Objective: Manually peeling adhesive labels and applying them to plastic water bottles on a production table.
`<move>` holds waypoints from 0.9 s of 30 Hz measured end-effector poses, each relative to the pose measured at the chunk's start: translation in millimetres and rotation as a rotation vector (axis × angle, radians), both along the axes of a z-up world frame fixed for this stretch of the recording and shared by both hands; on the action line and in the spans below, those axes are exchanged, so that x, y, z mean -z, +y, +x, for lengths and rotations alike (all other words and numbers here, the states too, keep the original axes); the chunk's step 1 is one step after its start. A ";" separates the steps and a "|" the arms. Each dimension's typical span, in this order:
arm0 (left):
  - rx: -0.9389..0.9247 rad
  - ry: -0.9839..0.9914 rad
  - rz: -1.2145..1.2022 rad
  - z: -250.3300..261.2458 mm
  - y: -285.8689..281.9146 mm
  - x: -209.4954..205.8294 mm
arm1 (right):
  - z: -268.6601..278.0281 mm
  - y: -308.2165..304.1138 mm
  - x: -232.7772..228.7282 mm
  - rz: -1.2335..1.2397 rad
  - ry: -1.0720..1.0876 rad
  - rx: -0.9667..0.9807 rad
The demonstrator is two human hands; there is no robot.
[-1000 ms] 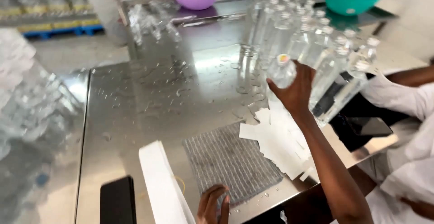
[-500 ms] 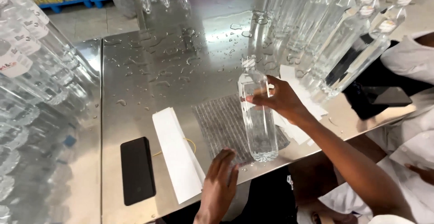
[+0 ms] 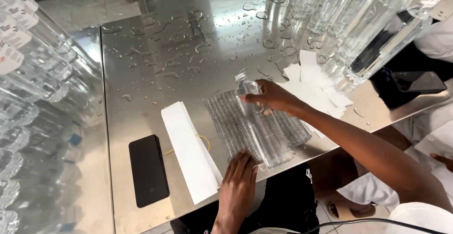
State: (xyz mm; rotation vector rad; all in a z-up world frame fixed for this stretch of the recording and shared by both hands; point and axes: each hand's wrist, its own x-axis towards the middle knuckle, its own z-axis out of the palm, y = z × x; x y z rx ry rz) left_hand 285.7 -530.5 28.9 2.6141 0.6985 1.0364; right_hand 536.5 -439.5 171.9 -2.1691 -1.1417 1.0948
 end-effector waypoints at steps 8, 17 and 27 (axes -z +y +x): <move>0.053 -0.047 -0.085 -6.0 2.3 -12.1 | -12.1 8.1 2.6 -0.070 -0.165 -0.124; -0.017 -0.266 -0.183 -32.8 -9.9 -24.3 | 36.2 -19.1 78.5 0.184 0.055 -0.156; -0.069 -0.066 -0.096 -20.8 -9.7 -10.9 | -27.5 -51.4 26.2 0.030 -0.010 -0.207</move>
